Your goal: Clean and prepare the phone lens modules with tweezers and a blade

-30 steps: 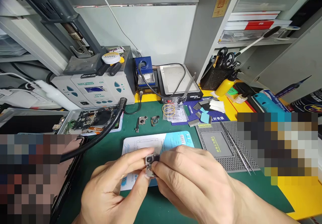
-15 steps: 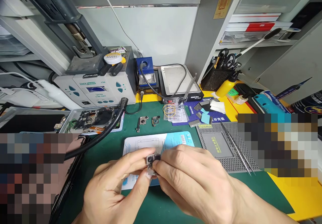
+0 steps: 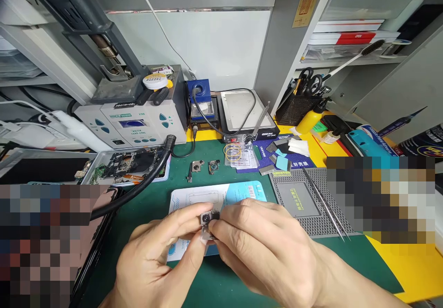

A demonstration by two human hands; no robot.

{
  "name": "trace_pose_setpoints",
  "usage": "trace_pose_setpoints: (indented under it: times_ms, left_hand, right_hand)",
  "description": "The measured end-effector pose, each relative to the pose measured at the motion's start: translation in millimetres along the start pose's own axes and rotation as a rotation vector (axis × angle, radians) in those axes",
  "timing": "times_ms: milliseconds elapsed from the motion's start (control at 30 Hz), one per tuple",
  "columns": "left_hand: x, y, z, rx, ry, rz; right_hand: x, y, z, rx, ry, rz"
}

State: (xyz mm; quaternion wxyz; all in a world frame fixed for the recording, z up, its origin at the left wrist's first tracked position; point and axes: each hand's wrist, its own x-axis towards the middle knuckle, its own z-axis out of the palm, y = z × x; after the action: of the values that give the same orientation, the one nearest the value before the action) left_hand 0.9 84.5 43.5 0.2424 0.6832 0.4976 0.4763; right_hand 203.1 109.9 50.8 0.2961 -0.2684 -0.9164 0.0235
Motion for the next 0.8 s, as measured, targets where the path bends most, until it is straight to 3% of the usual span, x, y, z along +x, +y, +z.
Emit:
trace_pose_setpoints:
  times_ms: [367,800]
  left_hand:
    - [-10,-6,12.1,-0.108,0.129,0.017]
    - [-9,-9,11.7,-0.156,0.098,0.009]
  right_hand:
    - [12,-7,-3,-0.043,0.146,0.016]
    - [17,-11,-10,0.015,0.176,0.056]
